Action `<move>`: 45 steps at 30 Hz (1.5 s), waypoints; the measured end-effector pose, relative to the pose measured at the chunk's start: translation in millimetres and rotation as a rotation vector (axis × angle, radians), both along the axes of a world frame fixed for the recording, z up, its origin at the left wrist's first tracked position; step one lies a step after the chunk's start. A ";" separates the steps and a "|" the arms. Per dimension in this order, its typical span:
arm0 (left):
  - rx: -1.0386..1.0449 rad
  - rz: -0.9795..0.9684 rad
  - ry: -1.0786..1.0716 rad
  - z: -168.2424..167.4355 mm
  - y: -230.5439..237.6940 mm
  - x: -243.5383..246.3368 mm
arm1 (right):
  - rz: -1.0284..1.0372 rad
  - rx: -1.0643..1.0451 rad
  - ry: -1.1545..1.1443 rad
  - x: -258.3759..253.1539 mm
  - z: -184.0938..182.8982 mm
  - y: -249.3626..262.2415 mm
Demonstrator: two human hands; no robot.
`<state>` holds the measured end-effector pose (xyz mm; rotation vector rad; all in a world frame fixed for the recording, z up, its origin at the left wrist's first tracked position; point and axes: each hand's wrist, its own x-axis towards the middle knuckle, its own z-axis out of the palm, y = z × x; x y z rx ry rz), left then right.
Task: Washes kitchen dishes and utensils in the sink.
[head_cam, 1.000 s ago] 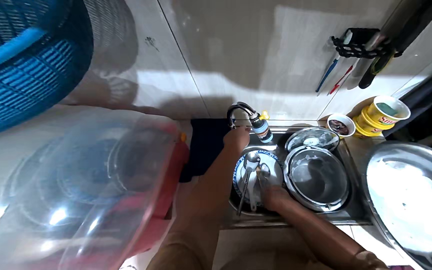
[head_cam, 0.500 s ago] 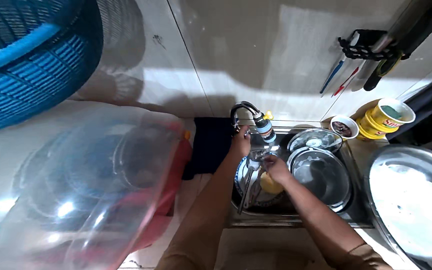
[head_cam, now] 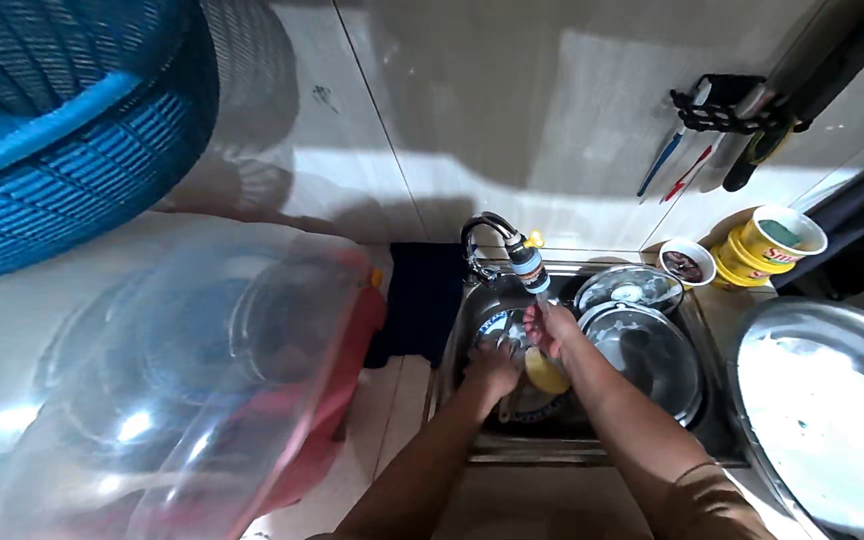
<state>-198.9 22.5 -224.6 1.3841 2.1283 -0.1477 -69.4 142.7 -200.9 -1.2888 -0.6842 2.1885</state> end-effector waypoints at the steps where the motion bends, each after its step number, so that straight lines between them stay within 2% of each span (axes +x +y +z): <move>1: -0.009 0.022 -0.010 4.9 2.9 1.6 | 0.020 0.015 -0.024 1.0 0.1 -1.8; 4: -0.015 0.101 -0.067 30.2 13.6 6.5 | 0.059 0.041 -0.068 5.5 -5.4 -5.5; 8: -0.020 0.185 -0.029 4.2 32.8 -3.2 | 0.087 0.003 -0.110 8.4 -7.5 -10.9; 12: -0.037 0.166 -0.050 15.9 45.6 -6.1 | 0.089 -0.019 -0.084 7.3 -9.2 -14.0; 14: -0.027 0.115 -0.040 10.5 56.4 -10.7 | 0.071 -0.020 -0.074 4.8 -13.9 -12.3; 18: -0.004 -0.172 0.059 -5.4 83.8 -19.1 | 0.013 -0.054 -0.002 2.0 -30.7 -4.0; 21: 0.107 -0.184 0.064 -15.1 94.9 -22.6 | -0.059 -0.080 0.069 4.3 -33.7 -5.7; 23: 0.215 -0.090 0.043 -21.2 91.6 -20.2 | -0.137 -0.109 0.116 5.0 -26.5 -10.0; 25: 0.374 0.038 -0.003 -28.3 85.0 -12.7 | -0.230 -0.113 0.161 1.6 -4.4 -13.3; 28: 0.621 0.180 -0.251 -33.4 76.2 3.7 | -0.274 -0.031 0.297 -13.8 34.6 -11.9; 29: 0.706 0.267 -0.436 -35.3 72.9 8.7 | -0.235 0.011 0.369 -20.9 40.7 -9.0; 31: 0.821 0.542 -0.980 -41.4 68.9 18.8 | -0.132 0.103 0.445 -34.2 43.2 -2.1; 33: 0.780 0.752 -1.410 -44.8 73.6 21.4 | -0.060 0.178 0.418 -41.6 44.4 2.2; 34: 0.712 0.808 -1.521 -43.1 75.6 20.6 | -0.050 0.196 0.366 -42.3 43.0 4.6; 39: 0.431 0.989 -1.663 -50.9 76.4 16.3 | -0.135 0.060 0.077 -20.4 15.5 8.7; 42: 0.373 0.995 -1.720 -63.1 73.1 16.3 | -0.202 -0.017 0.101 -8.7 5.5 1.4; 45: 0.428 0.994 -1.807 -58.7 70.4 21.2 | -0.253 -0.006 0.238 -19.8 30.8 -0.1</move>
